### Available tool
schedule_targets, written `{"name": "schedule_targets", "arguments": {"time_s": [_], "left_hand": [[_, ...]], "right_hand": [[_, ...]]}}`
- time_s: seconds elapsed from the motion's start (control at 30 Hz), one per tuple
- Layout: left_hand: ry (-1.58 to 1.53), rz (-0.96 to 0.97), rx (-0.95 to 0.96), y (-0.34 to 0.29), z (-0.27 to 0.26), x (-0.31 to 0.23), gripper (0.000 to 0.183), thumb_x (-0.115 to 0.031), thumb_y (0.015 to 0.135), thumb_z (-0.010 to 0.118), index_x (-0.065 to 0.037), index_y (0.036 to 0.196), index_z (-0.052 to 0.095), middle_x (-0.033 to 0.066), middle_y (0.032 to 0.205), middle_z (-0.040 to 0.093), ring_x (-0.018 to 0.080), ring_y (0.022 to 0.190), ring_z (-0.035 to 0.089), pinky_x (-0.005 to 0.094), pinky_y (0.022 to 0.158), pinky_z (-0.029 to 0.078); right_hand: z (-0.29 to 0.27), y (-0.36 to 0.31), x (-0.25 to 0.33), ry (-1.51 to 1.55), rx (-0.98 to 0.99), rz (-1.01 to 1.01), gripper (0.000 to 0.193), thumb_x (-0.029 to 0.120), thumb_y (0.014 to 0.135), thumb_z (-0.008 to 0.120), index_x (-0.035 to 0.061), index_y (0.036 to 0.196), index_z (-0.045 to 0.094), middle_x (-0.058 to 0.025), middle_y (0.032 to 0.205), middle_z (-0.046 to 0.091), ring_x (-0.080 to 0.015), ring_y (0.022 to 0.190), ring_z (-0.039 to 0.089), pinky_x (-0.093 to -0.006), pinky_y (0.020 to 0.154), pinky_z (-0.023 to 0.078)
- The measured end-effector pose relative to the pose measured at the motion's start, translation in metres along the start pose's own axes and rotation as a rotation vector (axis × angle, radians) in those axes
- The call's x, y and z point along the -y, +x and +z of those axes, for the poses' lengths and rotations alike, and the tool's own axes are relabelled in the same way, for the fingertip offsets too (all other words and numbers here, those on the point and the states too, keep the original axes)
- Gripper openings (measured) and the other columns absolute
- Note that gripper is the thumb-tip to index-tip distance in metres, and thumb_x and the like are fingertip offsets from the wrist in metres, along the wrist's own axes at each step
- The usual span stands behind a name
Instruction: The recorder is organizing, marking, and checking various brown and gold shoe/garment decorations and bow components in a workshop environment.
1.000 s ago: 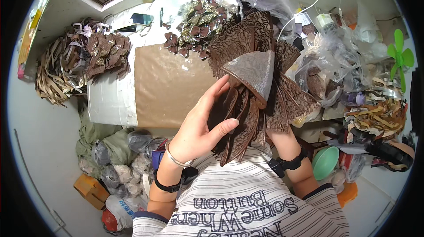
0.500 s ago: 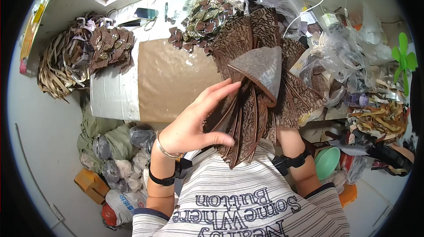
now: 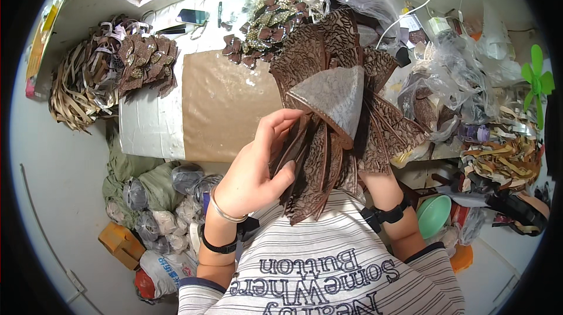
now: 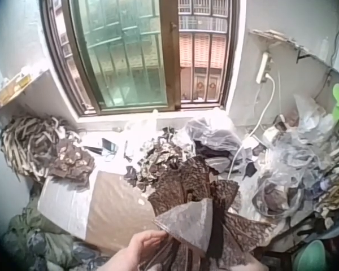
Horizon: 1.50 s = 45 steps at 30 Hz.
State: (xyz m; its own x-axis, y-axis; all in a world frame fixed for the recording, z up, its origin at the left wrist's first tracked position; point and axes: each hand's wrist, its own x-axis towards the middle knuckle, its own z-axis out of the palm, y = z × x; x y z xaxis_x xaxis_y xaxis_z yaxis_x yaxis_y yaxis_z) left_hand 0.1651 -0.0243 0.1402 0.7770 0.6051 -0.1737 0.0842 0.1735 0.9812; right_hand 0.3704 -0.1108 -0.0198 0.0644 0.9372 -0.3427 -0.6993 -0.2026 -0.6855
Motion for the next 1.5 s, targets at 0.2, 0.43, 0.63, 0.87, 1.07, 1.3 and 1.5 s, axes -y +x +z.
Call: {"name": "schedule_targets", "arguments": {"time_s": [0.2,0.43,0.63,0.87,1.07,1.3,1.5], "left_hand": [[0.583,0.064,0.045,-0.004,-0.001,-0.016,0.038,-0.001,0.077,0.053,-0.006,0.114,0.056,0.0223,0.125,0.047,0.04,0.115,0.051,0.038,0.095,0.043],[0.663,0.004,-0.014,-0.003,0.008,-0.014,0.038,-0.001,0.073,0.055,-0.005,0.111,0.055,0.0249,0.125,0.049,0.0426,0.1,0.057,0.0442,0.083,0.048],[0.849,-0.021,-0.103,-0.003,0.014,-0.008,0.032,-0.008,0.078,0.057,0.002,0.108,0.06,0.0261,0.13,0.048,0.0429,0.093,0.06,0.0442,0.082,0.05],[0.87,0.03,-0.256,0.008,0.031,-0.01,0.067,-0.048,0.074,0.072,0.011,0.104,0.062,0.0239,0.123,0.054,0.0379,0.092,0.064,0.0399,0.078,0.053],[0.972,0.043,-0.238,0.012,0.039,-0.001,0.062,-0.04,0.073,0.075,0.011,0.105,0.062,0.0253,0.12,0.056,0.0349,0.087,0.066,0.0365,0.076,0.053],[0.815,0.007,-0.113,0.022,0.046,0.019,0.044,-0.021,0.077,0.066,0.011,0.107,0.062,0.025,0.126,0.053,0.0285,0.059,0.064,0.0341,0.064,0.053],[1.035,0.158,-0.07,0.027,0.056,0.037,0.037,-0.017,0.077,0.065,0.01,0.103,0.061,0.025,0.131,0.049,0.0349,0.073,0.066,0.0382,0.069,0.055]], "right_hand": [[-0.01,-0.007,0.001,0.086,0.011,0.007,0.041,0.029,0.094,0.046,-0.0033,0.119,0.044,-0.0182,0.113,0.05,-0.0339,0.104,0.049,-0.0425,0.089,0.043],[-0.007,-0.004,-0.006,0.183,0.042,0.033,0.044,0.031,0.094,0.046,-0.003,0.122,0.043,-0.0184,0.116,0.049,-0.0347,0.106,0.049,-0.0433,0.091,0.043],[-0.008,0.016,-0.003,0.267,0.069,0.054,0.046,0.032,0.094,0.045,-0.0028,0.124,0.042,-0.0186,0.118,0.048,-0.0353,0.108,0.048,-0.044,0.092,0.042],[-0.007,0.008,-0.01,0.365,0.096,0.07,0.048,0.034,0.095,0.044,-0.0026,0.126,0.04,-0.0188,0.121,0.047,-0.0361,0.11,0.047,-0.0449,0.093,0.042],[-0.003,-0.009,-0.023,0.451,0.126,0.082,0.051,0.036,0.095,0.044,-0.0024,0.128,0.039,-0.019,0.124,0.046,-0.0367,0.112,0.047,-0.0456,0.095,0.042],[-0.007,-0.008,-0.024,0.567,0.118,0.053,0.053,0.038,0.095,0.043,-0.0022,0.13,0.038,-0.0192,0.126,0.045,-0.0375,0.115,0.046,-0.0465,0.096,0.042],[-0.034,-0.127,-0.044,0.649,0.129,0.046,0.056,0.039,0.095,0.042,-0.002,0.132,0.037,-0.0193,0.129,0.044,-0.0381,0.117,0.046,-0.0472,0.097,0.042]]}}
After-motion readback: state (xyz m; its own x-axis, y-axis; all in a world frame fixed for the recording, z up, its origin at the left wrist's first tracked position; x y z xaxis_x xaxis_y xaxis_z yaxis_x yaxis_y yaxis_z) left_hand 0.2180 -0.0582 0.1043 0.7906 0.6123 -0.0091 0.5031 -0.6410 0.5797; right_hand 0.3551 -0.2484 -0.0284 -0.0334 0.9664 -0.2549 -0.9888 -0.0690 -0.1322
